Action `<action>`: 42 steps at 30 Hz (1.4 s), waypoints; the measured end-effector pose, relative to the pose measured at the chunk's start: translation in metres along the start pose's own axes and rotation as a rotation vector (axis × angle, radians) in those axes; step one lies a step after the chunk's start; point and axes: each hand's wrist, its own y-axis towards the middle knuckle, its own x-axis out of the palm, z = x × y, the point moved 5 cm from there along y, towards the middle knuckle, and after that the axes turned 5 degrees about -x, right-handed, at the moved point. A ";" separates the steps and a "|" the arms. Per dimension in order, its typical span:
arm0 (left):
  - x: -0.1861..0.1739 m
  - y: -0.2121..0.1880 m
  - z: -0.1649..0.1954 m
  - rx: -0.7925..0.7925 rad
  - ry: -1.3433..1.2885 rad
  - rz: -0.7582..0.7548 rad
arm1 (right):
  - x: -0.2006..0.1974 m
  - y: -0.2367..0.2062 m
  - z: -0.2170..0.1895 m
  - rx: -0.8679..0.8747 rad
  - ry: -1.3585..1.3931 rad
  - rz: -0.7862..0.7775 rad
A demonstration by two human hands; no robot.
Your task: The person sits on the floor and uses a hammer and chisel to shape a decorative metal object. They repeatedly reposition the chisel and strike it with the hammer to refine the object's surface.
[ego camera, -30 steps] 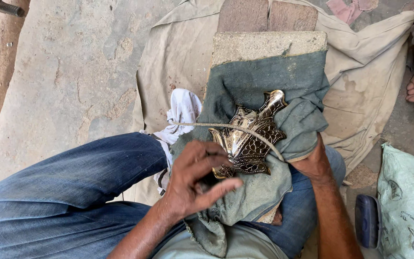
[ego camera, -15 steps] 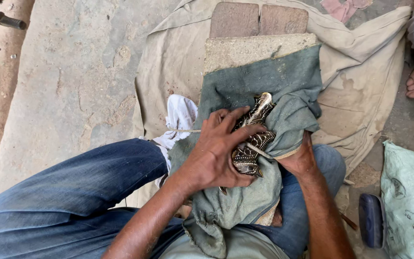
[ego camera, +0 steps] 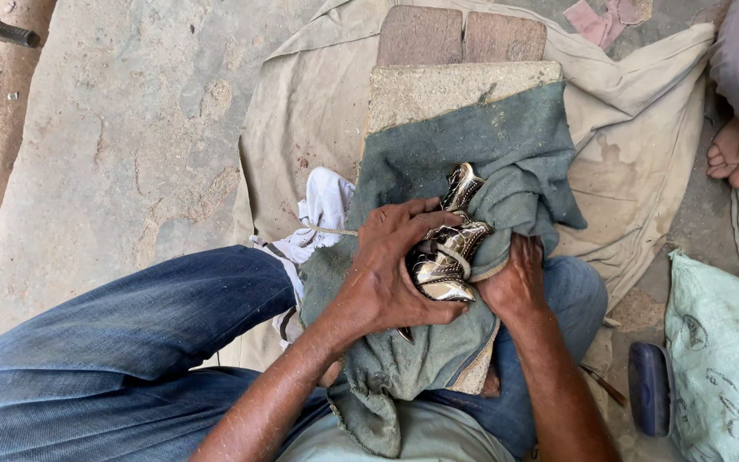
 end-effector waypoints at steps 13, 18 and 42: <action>-0.009 0.010 -0.018 0.031 -0.150 -0.209 | -0.019 -0.014 0.015 -0.184 0.353 0.069; -0.008 0.011 -0.015 0.021 -0.113 -0.207 | -0.019 -0.020 0.002 0.083 0.072 0.266; -0.011 0.006 -0.005 0.116 -0.165 -0.183 | -0.055 0.012 0.006 -0.327 0.227 -0.227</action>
